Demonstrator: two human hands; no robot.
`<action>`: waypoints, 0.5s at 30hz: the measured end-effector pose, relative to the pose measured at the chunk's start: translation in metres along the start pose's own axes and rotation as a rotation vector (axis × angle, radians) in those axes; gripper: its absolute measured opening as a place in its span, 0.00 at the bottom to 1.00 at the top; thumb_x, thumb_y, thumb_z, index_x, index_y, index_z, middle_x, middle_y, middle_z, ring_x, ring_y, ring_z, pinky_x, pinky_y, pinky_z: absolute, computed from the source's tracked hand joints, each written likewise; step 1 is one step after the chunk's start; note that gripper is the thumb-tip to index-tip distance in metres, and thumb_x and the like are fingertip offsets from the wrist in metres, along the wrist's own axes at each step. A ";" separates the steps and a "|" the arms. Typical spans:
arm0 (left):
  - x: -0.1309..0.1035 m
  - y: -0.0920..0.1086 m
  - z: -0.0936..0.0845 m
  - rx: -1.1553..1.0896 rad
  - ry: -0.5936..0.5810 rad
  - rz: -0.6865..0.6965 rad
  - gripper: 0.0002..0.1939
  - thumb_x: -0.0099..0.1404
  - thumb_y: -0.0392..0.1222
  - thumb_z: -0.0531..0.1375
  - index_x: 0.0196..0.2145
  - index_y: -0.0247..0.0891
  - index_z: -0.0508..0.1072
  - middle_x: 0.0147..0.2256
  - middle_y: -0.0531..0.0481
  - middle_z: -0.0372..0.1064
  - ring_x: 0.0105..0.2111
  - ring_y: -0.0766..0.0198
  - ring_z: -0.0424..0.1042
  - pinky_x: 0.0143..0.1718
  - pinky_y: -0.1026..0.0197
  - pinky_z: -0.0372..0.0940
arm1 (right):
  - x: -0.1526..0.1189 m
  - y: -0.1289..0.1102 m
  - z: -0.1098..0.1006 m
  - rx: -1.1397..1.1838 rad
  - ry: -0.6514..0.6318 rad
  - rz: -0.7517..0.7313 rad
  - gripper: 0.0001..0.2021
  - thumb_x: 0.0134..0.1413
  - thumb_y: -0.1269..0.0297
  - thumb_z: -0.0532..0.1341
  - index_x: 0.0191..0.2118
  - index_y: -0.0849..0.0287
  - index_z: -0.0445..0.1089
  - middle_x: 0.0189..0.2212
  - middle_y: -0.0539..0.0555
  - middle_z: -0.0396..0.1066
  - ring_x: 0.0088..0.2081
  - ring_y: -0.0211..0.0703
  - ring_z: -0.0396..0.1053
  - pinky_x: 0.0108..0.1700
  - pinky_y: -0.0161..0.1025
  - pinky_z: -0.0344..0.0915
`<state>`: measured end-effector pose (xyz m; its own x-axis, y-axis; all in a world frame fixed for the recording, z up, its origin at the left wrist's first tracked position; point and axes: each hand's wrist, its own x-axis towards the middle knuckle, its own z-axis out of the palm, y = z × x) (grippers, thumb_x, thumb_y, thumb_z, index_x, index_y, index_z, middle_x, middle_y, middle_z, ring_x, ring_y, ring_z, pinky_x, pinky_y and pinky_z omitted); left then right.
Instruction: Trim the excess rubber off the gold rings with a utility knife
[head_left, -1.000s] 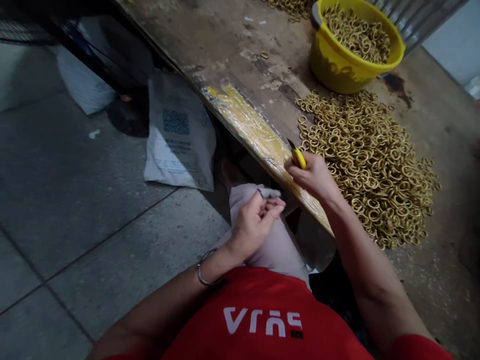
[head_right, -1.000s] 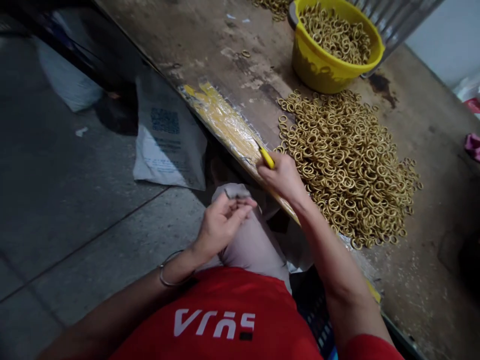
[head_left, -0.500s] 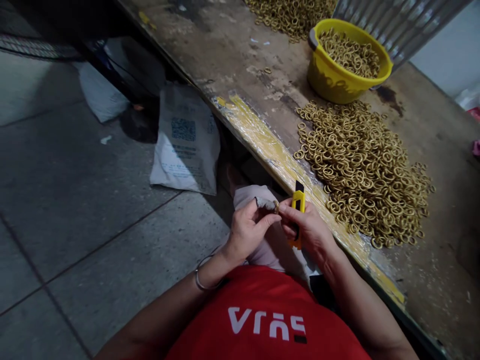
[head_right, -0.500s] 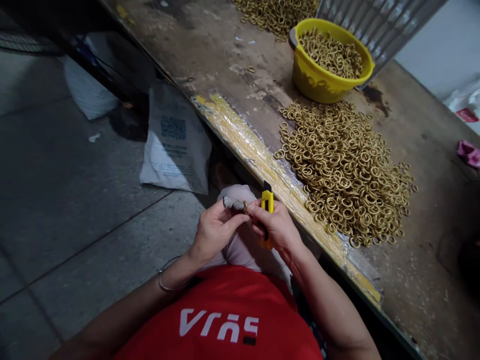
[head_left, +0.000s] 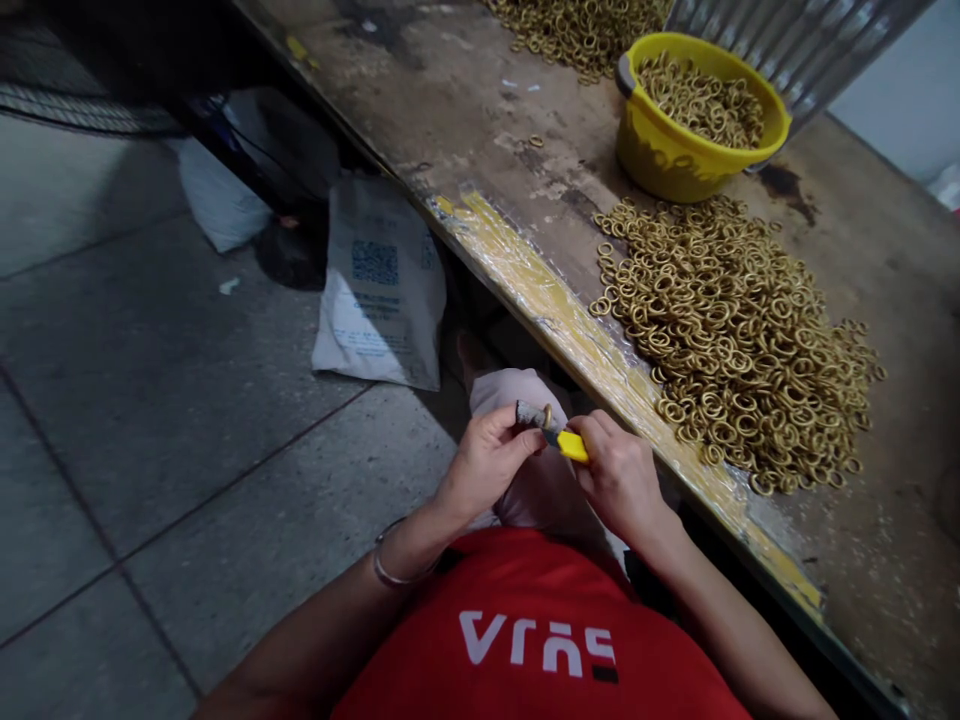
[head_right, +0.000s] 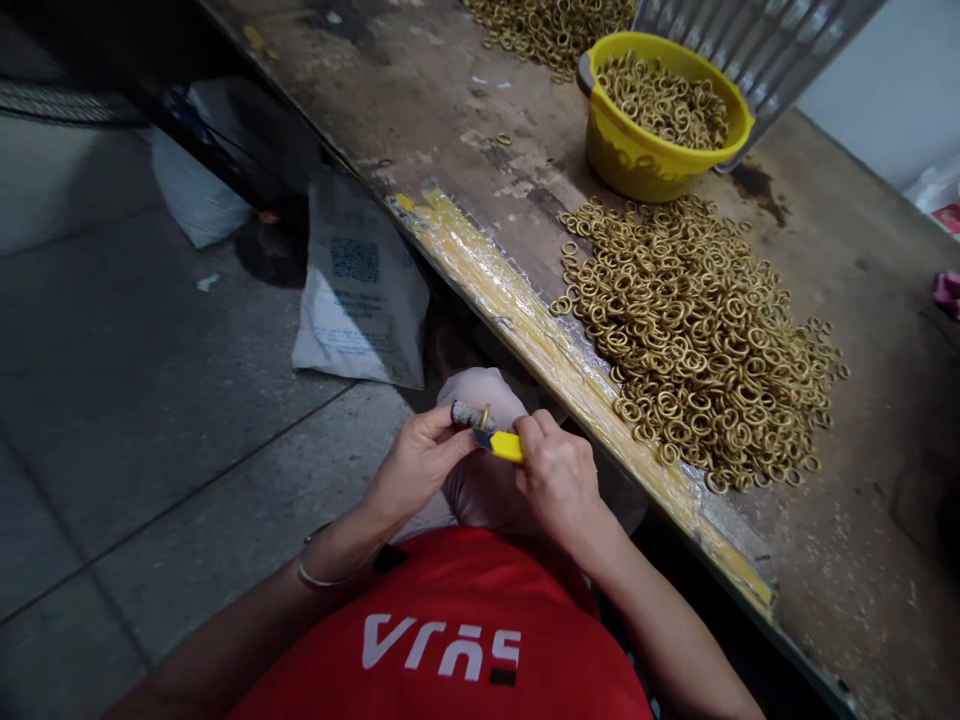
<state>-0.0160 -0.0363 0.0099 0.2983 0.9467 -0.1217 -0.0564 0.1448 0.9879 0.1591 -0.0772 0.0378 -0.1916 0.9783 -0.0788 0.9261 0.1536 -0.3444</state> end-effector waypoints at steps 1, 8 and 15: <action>0.000 0.001 0.000 0.019 -0.013 0.017 0.04 0.60 0.36 0.62 0.31 0.35 0.79 0.26 0.53 0.72 0.27 0.67 0.68 0.31 0.66 0.64 | 0.000 -0.001 -0.001 -0.039 -0.019 0.012 0.13 0.56 0.76 0.56 0.44 0.59 0.72 0.39 0.55 0.74 0.35 0.42 0.72 0.34 0.35 0.60; 0.003 0.005 -0.010 0.210 -0.092 0.161 0.05 0.62 0.36 0.61 0.28 0.36 0.75 0.27 0.53 0.69 0.29 0.65 0.67 0.32 0.64 0.62 | 0.006 -0.005 -0.004 -0.200 -0.134 0.078 0.10 0.66 0.71 0.54 0.45 0.59 0.72 0.39 0.56 0.75 0.33 0.42 0.72 0.30 0.36 0.53; -0.016 0.021 0.006 0.177 -0.363 0.175 0.08 0.63 0.32 0.61 0.26 0.36 0.71 0.30 0.52 0.68 0.31 0.66 0.68 0.34 0.65 0.62 | 0.037 0.009 -0.001 -0.361 -0.150 0.247 0.12 0.67 0.73 0.50 0.45 0.60 0.70 0.39 0.58 0.75 0.33 0.45 0.73 0.29 0.39 0.51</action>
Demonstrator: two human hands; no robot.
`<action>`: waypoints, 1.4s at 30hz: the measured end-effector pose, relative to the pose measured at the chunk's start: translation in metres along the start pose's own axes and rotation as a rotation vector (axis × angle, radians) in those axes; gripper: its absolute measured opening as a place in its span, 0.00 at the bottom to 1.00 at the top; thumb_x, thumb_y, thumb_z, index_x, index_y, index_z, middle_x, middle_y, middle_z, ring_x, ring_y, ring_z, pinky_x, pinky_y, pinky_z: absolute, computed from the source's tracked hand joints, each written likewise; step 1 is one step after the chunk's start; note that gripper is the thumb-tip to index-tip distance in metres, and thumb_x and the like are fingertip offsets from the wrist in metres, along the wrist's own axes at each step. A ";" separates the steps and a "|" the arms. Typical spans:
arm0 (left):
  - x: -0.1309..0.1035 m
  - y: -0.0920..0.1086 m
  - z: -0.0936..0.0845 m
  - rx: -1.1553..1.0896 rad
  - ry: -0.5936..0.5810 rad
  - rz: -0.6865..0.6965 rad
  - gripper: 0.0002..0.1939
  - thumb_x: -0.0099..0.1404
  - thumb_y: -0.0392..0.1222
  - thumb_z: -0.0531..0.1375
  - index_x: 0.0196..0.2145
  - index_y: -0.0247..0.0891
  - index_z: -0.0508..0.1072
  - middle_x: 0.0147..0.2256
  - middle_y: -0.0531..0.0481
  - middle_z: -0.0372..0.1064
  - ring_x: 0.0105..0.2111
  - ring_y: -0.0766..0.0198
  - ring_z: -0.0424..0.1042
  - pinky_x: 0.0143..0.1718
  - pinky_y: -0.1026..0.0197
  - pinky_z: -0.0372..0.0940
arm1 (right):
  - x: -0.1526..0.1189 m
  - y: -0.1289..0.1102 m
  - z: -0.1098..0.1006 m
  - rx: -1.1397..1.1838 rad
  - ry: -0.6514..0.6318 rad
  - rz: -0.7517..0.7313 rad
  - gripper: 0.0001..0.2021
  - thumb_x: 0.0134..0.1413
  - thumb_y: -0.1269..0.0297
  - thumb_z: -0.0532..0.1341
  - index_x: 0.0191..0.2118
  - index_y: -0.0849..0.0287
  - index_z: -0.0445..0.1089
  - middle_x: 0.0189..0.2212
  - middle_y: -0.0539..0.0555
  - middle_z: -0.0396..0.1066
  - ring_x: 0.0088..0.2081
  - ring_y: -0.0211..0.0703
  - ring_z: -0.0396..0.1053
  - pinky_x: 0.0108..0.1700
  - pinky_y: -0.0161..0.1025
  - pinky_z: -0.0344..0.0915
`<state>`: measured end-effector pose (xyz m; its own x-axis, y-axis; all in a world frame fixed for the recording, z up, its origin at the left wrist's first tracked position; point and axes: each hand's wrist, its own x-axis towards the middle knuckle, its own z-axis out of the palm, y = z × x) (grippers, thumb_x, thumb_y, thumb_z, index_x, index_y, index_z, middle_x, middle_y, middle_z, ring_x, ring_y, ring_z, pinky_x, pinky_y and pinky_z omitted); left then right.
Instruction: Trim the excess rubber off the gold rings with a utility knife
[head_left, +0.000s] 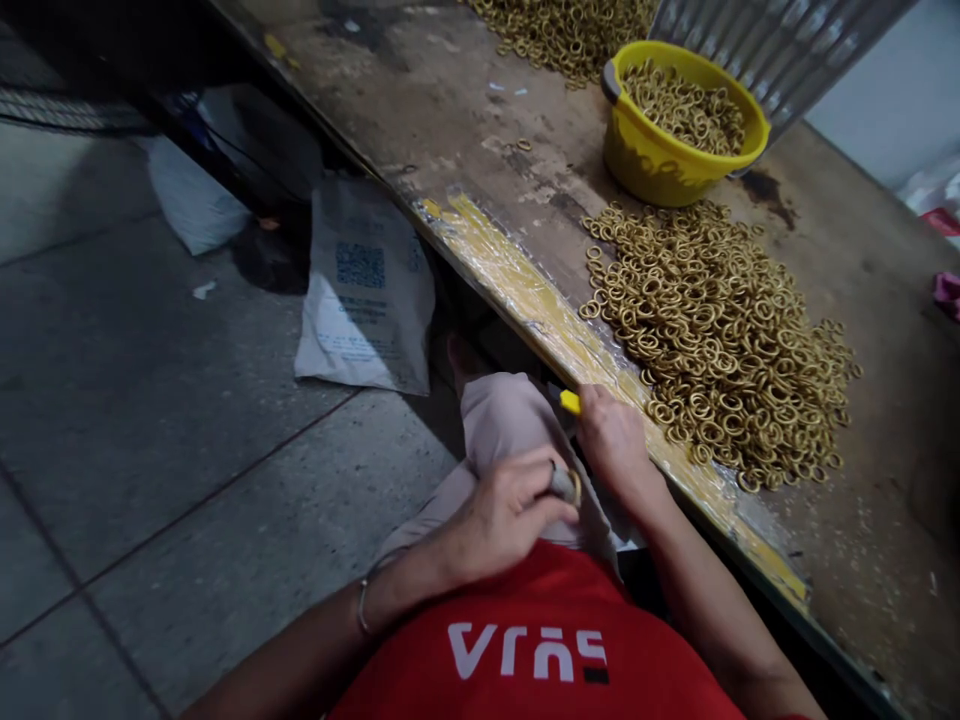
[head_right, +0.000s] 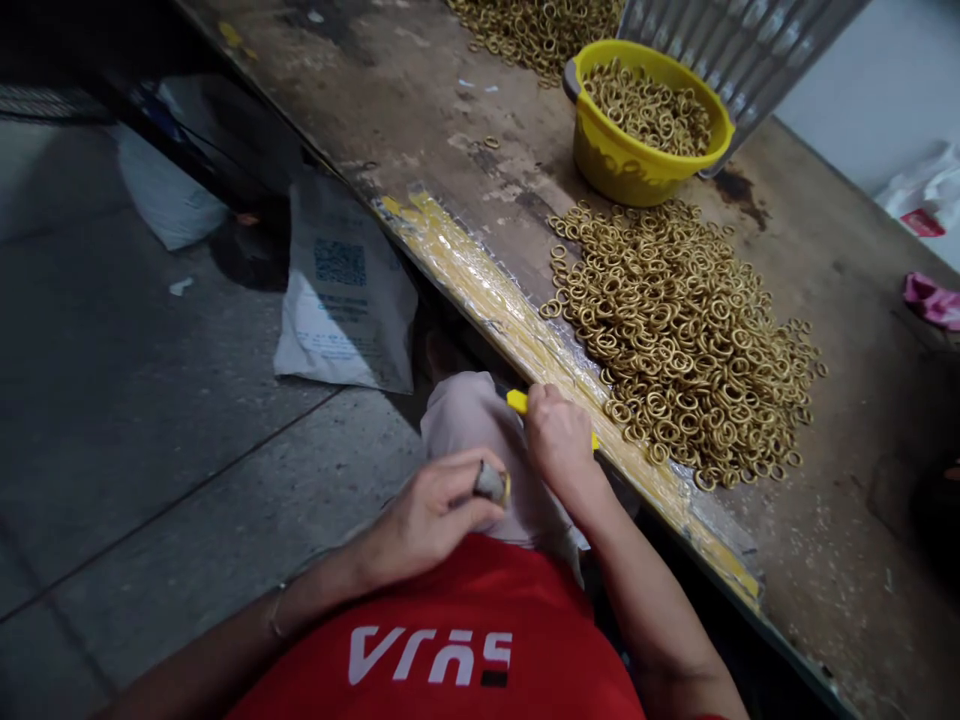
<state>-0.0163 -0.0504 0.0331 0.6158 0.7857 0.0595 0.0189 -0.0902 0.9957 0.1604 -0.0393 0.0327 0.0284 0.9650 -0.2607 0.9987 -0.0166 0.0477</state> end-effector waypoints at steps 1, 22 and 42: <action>-0.001 0.002 0.003 -0.038 -0.058 -0.008 0.08 0.64 0.32 0.61 0.26 0.36 0.70 0.31 0.52 0.68 0.31 0.66 0.68 0.34 0.65 0.62 | 0.008 0.003 -0.002 -0.008 0.019 0.026 0.12 0.67 0.73 0.50 0.46 0.60 0.70 0.40 0.58 0.75 0.33 0.46 0.74 0.29 0.39 0.52; 0.014 -0.030 -0.017 -0.907 0.108 -0.424 0.16 0.55 0.47 0.69 0.36 0.32 0.76 0.33 0.44 0.73 0.27 0.65 0.71 0.21 0.67 0.65 | 0.100 0.030 -0.027 0.284 0.295 0.031 0.10 0.59 0.70 0.56 0.36 0.65 0.74 0.34 0.59 0.72 0.32 0.43 0.66 0.35 0.38 0.58; 0.017 -0.009 -0.009 -0.682 0.191 -0.378 0.17 0.56 0.50 0.71 0.31 0.33 0.74 0.29 0.46 0.77 0.17 0.73 0.63 0.13 0.71 0.50 | -0.010 0.002 -0.018 1.389 -0.044 -0.175 0.13 0.62 0.52 0.62 0.35 0.57 0.76 0.26 0.50 0.69 0.27 0.39 0.65 0.29 0.35 0.60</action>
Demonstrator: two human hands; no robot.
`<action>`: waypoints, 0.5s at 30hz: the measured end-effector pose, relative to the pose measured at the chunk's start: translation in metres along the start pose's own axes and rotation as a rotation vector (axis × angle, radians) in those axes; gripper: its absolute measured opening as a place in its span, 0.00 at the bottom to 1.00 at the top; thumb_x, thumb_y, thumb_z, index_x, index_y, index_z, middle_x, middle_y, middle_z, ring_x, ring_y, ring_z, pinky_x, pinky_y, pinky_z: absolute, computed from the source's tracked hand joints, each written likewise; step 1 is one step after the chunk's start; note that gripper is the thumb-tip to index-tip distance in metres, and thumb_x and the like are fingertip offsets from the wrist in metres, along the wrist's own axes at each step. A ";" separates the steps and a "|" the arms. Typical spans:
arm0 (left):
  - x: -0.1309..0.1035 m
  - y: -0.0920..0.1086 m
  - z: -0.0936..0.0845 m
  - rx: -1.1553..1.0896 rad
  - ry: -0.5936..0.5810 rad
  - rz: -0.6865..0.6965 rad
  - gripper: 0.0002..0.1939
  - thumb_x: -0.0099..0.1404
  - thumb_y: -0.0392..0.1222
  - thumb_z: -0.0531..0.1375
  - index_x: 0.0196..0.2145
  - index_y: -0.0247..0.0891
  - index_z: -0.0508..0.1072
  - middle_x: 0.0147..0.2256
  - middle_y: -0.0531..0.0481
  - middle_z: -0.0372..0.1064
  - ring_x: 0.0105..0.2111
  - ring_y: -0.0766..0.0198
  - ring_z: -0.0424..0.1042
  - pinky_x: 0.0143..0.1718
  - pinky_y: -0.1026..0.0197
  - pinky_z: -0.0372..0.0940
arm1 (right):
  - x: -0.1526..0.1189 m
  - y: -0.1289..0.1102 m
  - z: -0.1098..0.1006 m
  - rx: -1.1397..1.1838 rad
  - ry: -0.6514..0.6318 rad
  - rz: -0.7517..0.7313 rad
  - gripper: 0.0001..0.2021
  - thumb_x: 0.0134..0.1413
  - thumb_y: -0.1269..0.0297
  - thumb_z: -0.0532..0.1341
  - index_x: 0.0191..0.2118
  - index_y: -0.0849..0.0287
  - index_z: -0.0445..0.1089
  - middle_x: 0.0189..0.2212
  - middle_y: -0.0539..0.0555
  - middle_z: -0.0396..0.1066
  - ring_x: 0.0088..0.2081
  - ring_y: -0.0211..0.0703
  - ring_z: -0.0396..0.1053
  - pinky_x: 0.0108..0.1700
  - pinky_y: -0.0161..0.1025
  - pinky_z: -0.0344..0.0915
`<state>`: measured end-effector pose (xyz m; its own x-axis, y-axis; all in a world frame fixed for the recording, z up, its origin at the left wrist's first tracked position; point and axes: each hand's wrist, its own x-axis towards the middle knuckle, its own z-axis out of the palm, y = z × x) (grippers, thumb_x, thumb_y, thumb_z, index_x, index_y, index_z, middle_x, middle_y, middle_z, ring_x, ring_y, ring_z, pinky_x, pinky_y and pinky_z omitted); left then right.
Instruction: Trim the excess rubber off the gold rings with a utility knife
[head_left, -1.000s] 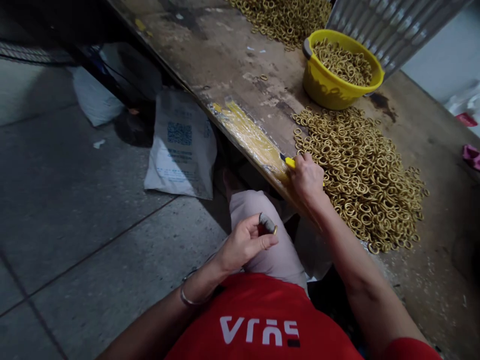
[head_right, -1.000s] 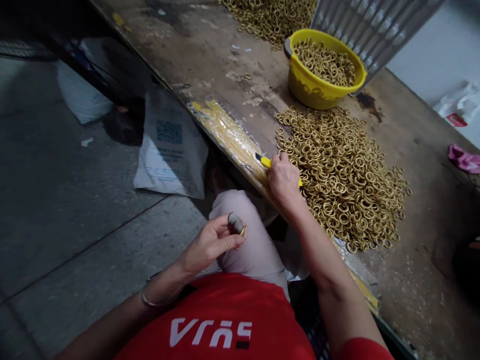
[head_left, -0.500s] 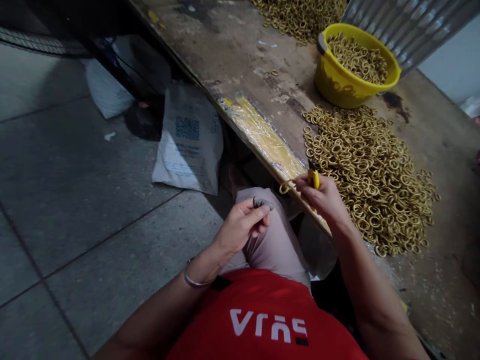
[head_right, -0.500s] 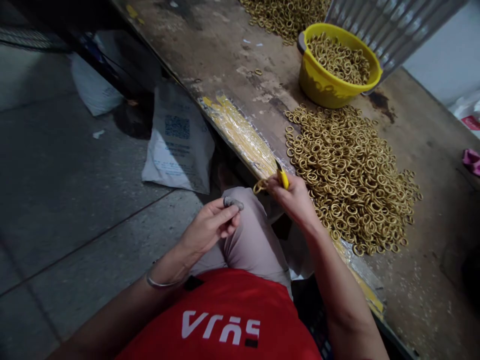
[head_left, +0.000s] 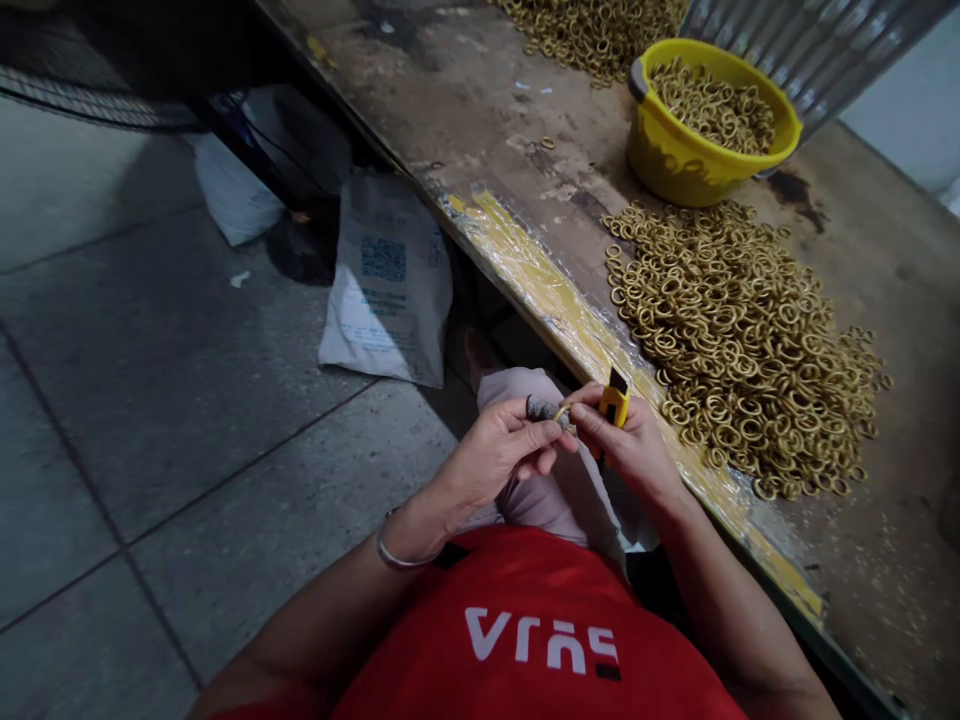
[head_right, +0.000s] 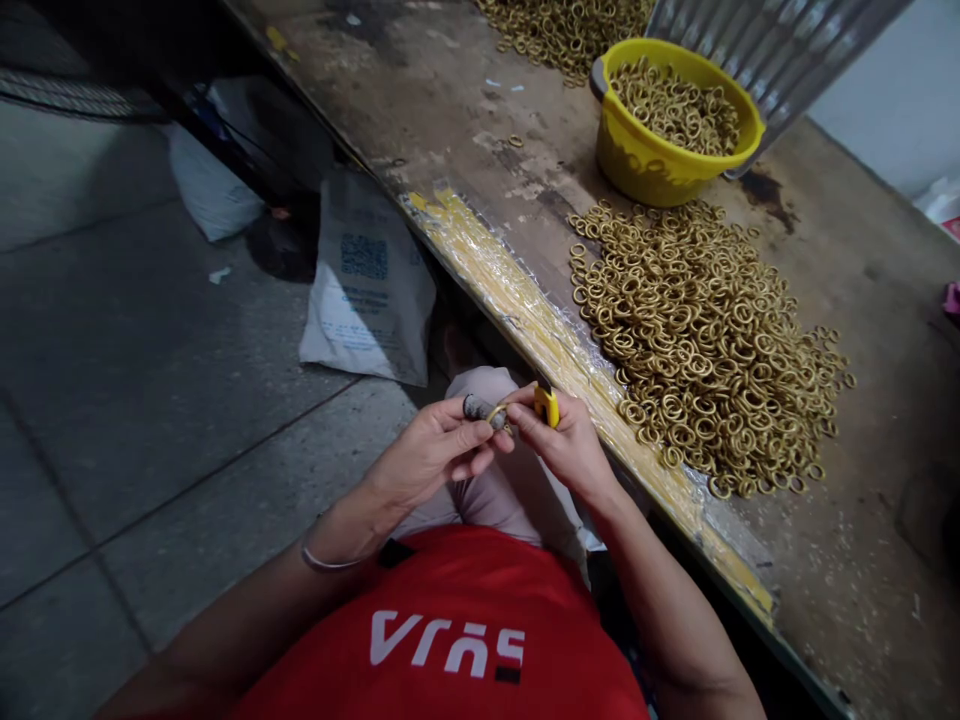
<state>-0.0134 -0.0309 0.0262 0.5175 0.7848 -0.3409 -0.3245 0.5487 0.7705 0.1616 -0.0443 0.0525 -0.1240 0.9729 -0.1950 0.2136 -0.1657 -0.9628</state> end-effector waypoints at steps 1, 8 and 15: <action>-0.001 0.000 0.001 -0.005 0.000 -0.008 0.17 0.56 0.50 0.71 0.31 0.33 0.75 0.29 0.47 0.77 0.18 0.73 0.63 0.14 0.71 0.50 | -0.002 0.001 -0.001 -0.055 0.008 -0.047 0.13 0.63 0.54 0.60 0.36 0.56 0.76 0.29 0.51 0.71 0.29 0.40 0.67 0.31 0.36 0.62; -0.006 -0.002 -0.002 0.156 0.091 0.088 0.13 0.59 0.47 0.69 0.29 0.35 0.73 0.19 0.57 0.63 0.18 0.73 0.58 0.18 0.69 0.53 | -0.023 0.007 -0.003 -0.924 0.055 -0.259 0.17 0.55 0.76 0.55 0.47 0.59 0.73 0.38 0.56 0.74 0.34 0.43 0.70 0.36 0.36 0.62; -0.011 -0.001 0.003 0.354 0.102 0.185 0.09 0.62 0.45 0.64 0.32 0.37 0.72 0.19 0.58 0.60 0.18 0.71 0.57 0.20 0.66 0.53 | -0.028 0.007 0.003 -1.247 0.080 -0.178 0.11 0.61 0.75 0.54 0.42 0.60 0.73 0.36 0.56 0.75 0.29 0.40 0.68 0.28 0.36 0.51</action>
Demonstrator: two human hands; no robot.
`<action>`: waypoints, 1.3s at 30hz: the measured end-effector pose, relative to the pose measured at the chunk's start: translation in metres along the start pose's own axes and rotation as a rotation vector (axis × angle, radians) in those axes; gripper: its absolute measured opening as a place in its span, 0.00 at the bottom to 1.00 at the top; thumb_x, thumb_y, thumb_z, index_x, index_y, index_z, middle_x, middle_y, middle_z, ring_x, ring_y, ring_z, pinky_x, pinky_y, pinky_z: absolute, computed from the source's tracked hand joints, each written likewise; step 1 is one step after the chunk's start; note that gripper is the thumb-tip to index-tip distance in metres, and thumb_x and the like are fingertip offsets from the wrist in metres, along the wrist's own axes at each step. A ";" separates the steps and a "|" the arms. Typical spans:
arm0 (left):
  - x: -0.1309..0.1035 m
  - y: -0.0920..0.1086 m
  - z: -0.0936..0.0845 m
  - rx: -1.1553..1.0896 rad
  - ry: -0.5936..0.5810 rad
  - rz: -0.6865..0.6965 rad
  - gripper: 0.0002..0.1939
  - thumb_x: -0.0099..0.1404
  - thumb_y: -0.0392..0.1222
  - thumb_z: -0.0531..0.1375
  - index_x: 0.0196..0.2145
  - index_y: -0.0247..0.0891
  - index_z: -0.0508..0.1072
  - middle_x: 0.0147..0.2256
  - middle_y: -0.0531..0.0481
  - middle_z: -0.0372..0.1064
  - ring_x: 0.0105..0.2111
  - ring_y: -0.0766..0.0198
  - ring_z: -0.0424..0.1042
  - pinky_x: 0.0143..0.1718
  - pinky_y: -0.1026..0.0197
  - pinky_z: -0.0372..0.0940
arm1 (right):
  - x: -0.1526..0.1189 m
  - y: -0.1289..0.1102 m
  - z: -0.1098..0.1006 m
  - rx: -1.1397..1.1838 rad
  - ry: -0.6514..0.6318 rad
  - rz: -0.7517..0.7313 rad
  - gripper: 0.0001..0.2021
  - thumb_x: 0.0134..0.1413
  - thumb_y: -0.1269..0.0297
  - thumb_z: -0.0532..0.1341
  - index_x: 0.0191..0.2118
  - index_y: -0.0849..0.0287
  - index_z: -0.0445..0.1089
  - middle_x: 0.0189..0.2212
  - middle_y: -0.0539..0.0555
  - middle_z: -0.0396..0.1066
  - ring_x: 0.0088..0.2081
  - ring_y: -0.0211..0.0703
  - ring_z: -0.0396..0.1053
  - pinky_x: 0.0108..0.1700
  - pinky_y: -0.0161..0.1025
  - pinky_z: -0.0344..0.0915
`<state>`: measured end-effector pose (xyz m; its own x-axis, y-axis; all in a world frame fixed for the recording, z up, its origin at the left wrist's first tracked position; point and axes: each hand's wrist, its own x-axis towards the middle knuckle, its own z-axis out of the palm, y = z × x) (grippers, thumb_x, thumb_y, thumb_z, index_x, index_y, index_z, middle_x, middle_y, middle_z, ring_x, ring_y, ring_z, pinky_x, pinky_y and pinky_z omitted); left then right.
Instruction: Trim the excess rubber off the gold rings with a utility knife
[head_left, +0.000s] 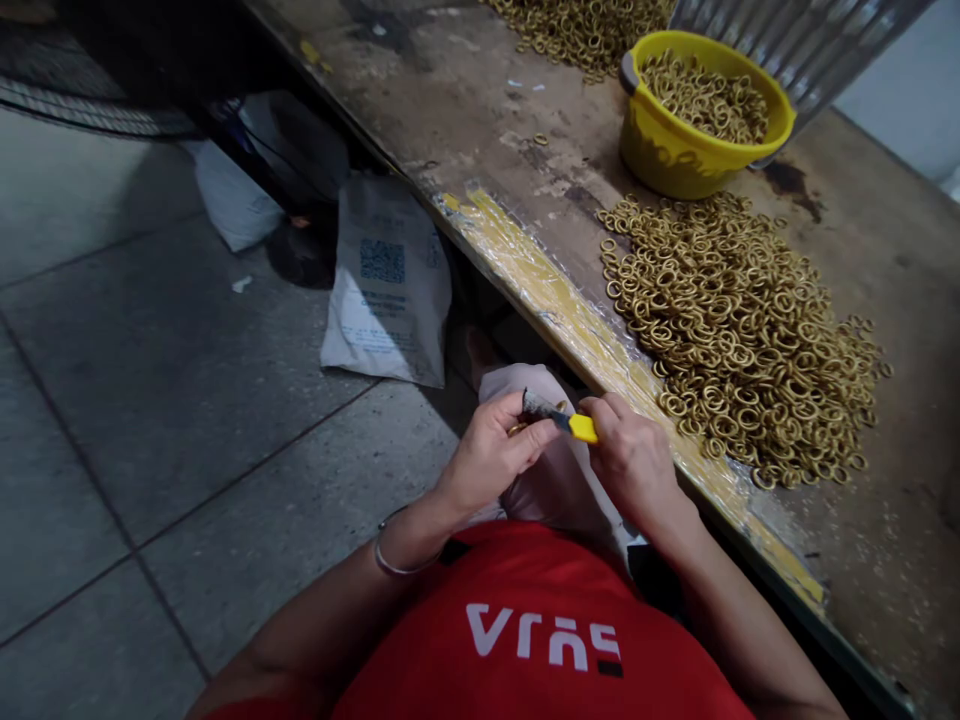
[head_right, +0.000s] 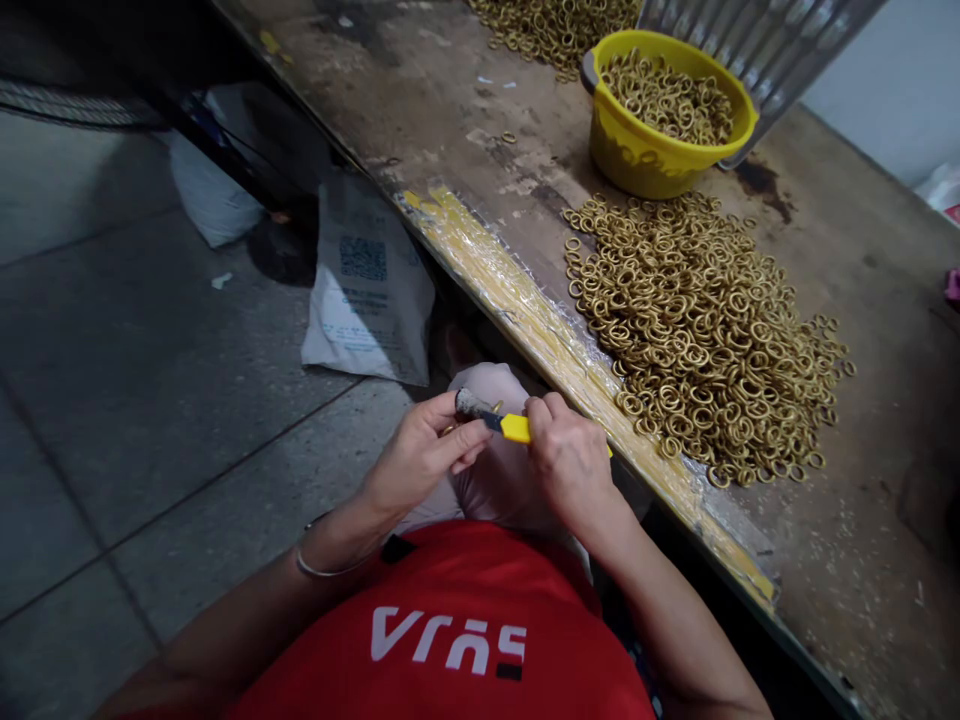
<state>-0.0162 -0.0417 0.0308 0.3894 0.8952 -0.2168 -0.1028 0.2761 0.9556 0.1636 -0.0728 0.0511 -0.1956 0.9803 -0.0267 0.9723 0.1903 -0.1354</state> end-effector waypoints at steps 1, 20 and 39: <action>0.000 0.000 -0.001 0.051 0.008 0.039 0.08 0.63 0.44 0.64 0.32 0.37 0.72 0.20 0.57 0.61 0.19 0.70 0.57 0.21 0.66 0.54 | 0.000 -0.001 0.000 -0.018 -0.009 0.004 0.11 0.63 0.74 0.53 0.42 0.60 0.73 0.35 0.56 0.75 0.28 0.39 0.68 0.27 0.36 0.49; -0.004 0.005 -0.014 0.037 -0.162 0.160 0.08 0.65 0.42 0.64 0.31 0.35 0.72 0.28 0.53 0.67 0.28 0.68 0.64 0.32 0.65 0.61 | 0.026 0.000 0.002 1.553 -0.341 0.310 0.21 0.54 0.45 0.65 0.40 0.60 0.75 0.18 0.43 0.60 0.18 0.32 0.54 0.20 0.31 0.51; 0.006 -0.009 -0.019 -0.032 -0.065 0.029 0.08 0.61 0.42 0.68 0.32 0.35 0.77 0.28 0.53 0.72 0.28 0.70 0.68 0.31 0.67 0.63 | 0.010 -0.005 -0.006 1.330 0.003 0.139 0.04 0.56 0.63 0.68 0.36 0.57 0.76 0.30 0.49 0.74 0.28 0.36 0.69 0.34 0.35 0.67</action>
<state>-0.0299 -0.0321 0.0172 0.4443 0.8787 -0.1747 -0.1436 0.2623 0.9542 0.1572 -0.0638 0.0579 -0.1034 0.9878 -0.1168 0.1212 -0.1040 -0.9872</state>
